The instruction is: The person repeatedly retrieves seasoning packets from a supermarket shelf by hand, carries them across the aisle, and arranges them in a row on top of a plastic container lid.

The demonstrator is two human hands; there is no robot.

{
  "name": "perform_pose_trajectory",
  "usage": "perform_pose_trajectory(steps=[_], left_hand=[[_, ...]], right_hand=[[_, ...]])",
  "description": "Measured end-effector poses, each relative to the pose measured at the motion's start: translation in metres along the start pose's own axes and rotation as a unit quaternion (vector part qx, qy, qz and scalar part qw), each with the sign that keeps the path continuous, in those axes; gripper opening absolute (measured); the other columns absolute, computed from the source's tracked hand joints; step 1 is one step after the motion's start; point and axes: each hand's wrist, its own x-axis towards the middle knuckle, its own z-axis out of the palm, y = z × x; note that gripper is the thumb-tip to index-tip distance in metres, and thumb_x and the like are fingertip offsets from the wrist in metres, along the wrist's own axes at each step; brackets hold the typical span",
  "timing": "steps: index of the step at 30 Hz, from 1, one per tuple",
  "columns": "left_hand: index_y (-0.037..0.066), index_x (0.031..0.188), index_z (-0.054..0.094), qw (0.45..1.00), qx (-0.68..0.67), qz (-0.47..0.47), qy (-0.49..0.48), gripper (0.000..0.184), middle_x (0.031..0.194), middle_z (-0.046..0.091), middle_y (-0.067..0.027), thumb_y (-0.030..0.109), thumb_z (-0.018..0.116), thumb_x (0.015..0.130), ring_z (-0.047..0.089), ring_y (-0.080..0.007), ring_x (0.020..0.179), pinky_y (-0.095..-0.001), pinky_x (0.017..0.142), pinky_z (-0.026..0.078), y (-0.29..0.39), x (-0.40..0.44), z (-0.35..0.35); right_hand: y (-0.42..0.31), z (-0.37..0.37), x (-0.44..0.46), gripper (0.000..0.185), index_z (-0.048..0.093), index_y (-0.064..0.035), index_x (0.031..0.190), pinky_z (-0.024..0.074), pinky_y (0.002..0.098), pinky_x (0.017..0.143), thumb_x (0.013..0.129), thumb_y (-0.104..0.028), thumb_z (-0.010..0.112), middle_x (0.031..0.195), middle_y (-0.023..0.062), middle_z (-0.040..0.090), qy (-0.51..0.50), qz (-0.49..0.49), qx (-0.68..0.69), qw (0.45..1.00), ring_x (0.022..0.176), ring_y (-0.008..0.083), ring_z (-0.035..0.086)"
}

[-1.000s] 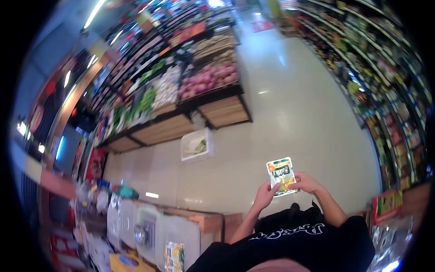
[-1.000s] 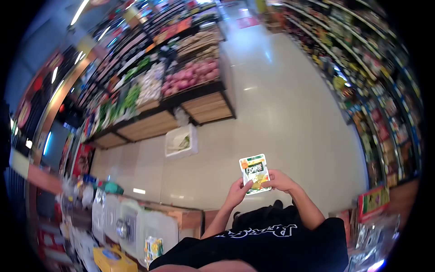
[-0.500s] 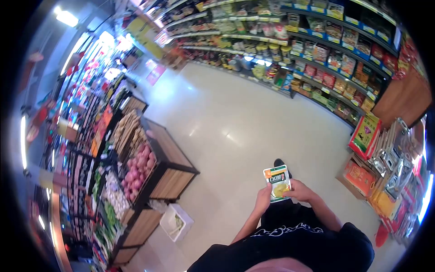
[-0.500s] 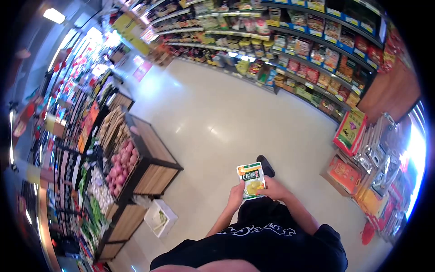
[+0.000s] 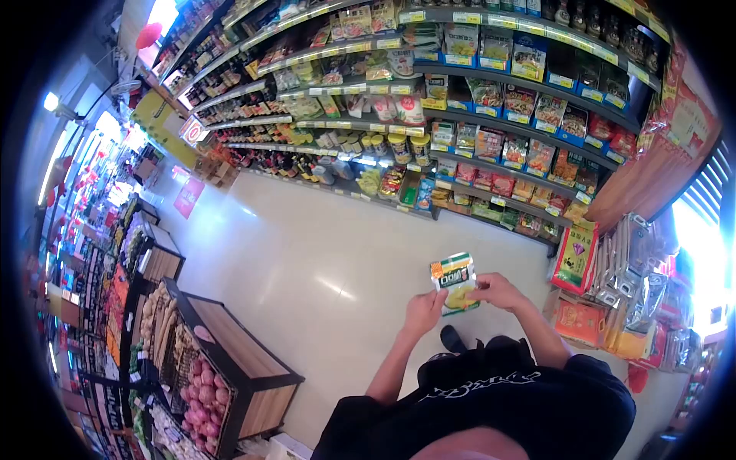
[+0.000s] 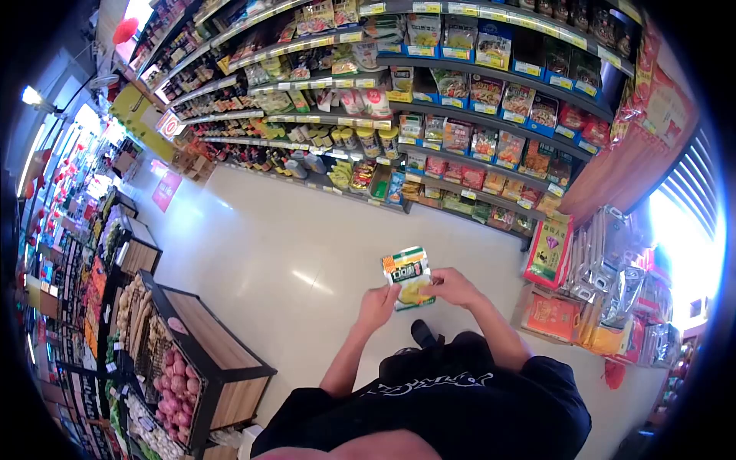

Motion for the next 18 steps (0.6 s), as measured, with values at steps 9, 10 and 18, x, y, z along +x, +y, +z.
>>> perform_pose_trajectory(steps=[9, 10, 18], left_hand=[[0.002, 0.093, 0.059, 0.999, 0.028, -0.001, 0.037, 0.031, 0.087, 0.06, -0.0181, 0.032, 0.06, 0.092, 0.061, -0.0381, 0.076, -0.0458, 0.067, 0.049, -0.021, 0.128, -0.022], [0.002, 0.094, 0.059, 0.999, -0.003, -0.019, 0.046, 0.029, 0.087, 0.06, -0.0178, 0.03, 0.062, 0.092, 0.061, -0.0371, 0.075, -0.0454, 0.067, 0.049, -0.025, 0.141, -0.021], [0.001, 0.1, 0.059, 0.985, -0.017, -0.058, 0.163, 0.025, 0.088, 0.06, -0.0182, 0.022, 0.066, 0.089, 0.062, -0.0343, 0.079, -0.0438, 0.069, 0.049, -0.038, 0.268, -0.039]], right_hand=[[0.009, -0.035, 0.117, 0.02, 0.057, -0.0037, 0.08, 0.0445, 0.0277, 0.058, 0.085, -0.018, 0.07, 0.07, 0.0025, 0.059, 0.099, 0.023, 0.015, 0.995, 0.062, 0.0112, 0.054], [0.004, -0.041, 0.13, 0.022, 0.056, -0.0021, 0.08, 0.046, 0.0301, 0.059, 0.084, -0.02, 0.07, 0.069, 0.0052, 0.059, 0.093, -0.008, 0.009, 0.996, 0.062, 0.0144, 0.055], [-0.038, -0.108, 0.273, 0.029, 0.062, -0.0017, 0.096, 0.0505, 0.0361, 0.071, 0.08, -0.024, 0.071, 0.083, 0.0151, 0.066, 0.038, -0.064, -0.132, 0.988, 0.077, 0.0266, 0.065]])
